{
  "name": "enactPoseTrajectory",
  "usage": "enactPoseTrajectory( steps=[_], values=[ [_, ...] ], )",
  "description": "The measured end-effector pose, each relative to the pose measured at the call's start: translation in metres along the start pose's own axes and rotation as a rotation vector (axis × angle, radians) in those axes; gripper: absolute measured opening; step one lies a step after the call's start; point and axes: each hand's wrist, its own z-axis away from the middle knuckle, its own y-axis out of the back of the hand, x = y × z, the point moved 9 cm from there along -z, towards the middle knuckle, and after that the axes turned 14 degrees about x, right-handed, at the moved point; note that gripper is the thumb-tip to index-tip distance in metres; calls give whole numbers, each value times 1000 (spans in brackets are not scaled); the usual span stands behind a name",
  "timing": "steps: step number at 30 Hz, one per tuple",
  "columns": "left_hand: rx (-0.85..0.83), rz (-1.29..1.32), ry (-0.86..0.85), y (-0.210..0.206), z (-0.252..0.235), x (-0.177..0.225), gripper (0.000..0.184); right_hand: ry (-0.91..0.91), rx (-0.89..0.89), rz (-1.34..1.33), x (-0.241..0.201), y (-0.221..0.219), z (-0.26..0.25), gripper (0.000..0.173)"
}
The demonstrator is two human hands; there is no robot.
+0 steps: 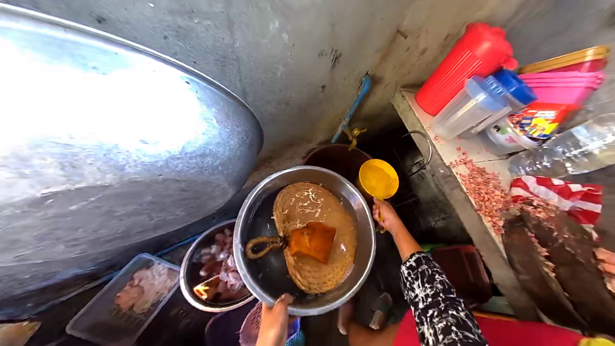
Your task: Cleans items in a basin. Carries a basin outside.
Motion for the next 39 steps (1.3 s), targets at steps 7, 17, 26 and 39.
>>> enactPoseTrajectory(
  steps=[7, 17, 26, 39],
  values=[
    [-74, 8, 25, -10, 5, 9, 70, 143, 13, 187, -34, 30, 72, 38],
    [-109, -55, 29, -17, 2, 23, 97, 357, 106, 542, -33, 26, 125, 51],
    [-121, -55, 30, -14, -5, 23, 99, 696, 90, 857, -25, -11, 177, 70],
    [-125, -39, 50, -10, -11, 18, 95, 850, 348, 713, -53, 5, 131, 73]
  ],
)
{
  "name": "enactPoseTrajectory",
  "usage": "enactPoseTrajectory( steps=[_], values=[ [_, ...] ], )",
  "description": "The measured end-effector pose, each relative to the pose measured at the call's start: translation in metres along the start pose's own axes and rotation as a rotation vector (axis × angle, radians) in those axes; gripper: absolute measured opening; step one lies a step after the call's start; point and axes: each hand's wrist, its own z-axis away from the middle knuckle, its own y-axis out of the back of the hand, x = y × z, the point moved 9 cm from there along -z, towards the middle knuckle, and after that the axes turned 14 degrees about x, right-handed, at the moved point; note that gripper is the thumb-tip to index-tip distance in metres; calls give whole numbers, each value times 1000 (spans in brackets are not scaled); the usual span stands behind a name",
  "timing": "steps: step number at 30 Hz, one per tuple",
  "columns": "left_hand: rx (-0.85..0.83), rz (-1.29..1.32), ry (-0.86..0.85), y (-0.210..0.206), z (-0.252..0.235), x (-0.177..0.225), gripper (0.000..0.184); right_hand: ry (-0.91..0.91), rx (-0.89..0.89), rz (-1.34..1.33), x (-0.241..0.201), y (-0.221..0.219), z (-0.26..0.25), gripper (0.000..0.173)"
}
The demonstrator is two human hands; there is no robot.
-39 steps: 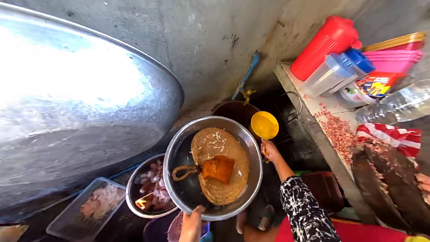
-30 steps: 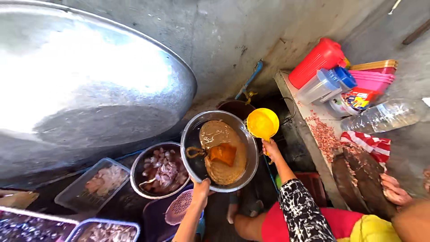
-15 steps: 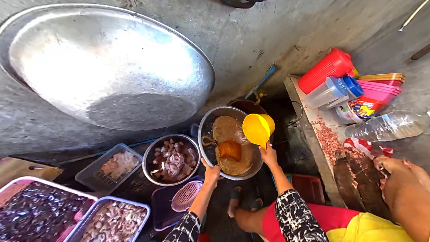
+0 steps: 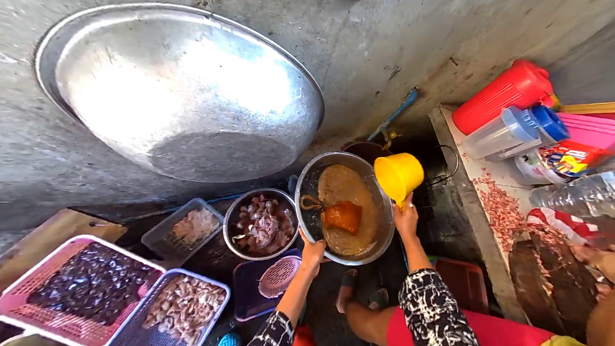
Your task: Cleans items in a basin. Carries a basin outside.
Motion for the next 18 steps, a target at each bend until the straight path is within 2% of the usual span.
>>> enactPoseTrajectory(
  steps=[2, 5, 9, 14, 18],
  values=[
    [1, 18, 9, 2, 0, 0, 94, -140, -62, 59, 15, -4, -24, 70],
    [-5, 36, 11, 1, -3, -3, 96, -236, -173, 197, 34, -14, -59, 55],
    [-2, 19, 16, 2, -5, -6, 95, -183, -260, 361, 40, -27, -84, 55],
    [-16, -1, 20, 6, -5, -7, 93, -20, -285, 175, -7, -60, -80, 56],
    [-38, 16, 32, 7, -5, -6, 92, -86, -391, 29, -32, -91, -68, 59]
  ],
)
